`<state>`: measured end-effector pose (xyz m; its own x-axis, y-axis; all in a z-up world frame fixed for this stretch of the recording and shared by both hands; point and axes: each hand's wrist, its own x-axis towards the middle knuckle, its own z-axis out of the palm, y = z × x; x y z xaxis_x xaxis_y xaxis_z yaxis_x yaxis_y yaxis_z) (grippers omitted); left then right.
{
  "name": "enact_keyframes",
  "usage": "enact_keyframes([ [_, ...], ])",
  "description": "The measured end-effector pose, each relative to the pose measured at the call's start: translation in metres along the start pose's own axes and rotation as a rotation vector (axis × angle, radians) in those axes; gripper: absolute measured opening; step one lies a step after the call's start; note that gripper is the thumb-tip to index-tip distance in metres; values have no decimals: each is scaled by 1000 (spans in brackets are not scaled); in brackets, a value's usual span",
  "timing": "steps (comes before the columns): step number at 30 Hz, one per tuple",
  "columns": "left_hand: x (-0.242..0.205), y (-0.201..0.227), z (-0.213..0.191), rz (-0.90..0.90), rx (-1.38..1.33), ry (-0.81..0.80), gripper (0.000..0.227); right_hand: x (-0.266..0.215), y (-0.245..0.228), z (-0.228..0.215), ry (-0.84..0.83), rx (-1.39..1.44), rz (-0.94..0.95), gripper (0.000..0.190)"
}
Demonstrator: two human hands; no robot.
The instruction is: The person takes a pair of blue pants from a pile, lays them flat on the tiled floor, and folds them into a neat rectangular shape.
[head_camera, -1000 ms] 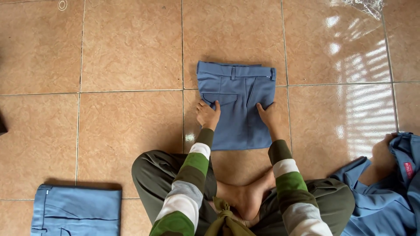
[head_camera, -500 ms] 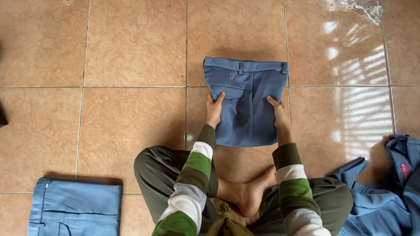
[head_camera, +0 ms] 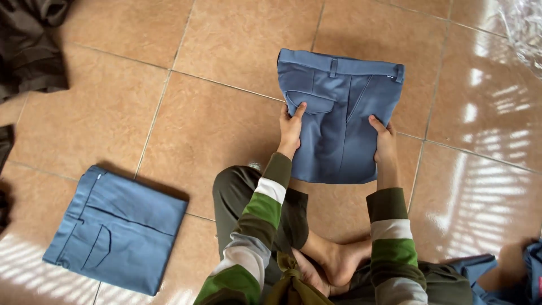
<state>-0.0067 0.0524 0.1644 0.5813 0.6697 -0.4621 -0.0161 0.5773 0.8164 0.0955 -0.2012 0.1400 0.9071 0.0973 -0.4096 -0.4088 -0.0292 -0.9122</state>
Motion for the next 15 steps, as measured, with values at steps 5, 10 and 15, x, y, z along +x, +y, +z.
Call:
enact_keyframes([
  [5, 10, 54, -43, 36, -81, 98, 32, -12, -22, 76, -113, -34, -33, 62],
  [10, 11, 118, -90, 117, -159, 151, 27, -14, -25, 151, -224, -63, -63, 58],
  [15, 17, 160, -146, 201, -225, 250, 24, -36, -37, 231, -338, -99, -77, 52],
])
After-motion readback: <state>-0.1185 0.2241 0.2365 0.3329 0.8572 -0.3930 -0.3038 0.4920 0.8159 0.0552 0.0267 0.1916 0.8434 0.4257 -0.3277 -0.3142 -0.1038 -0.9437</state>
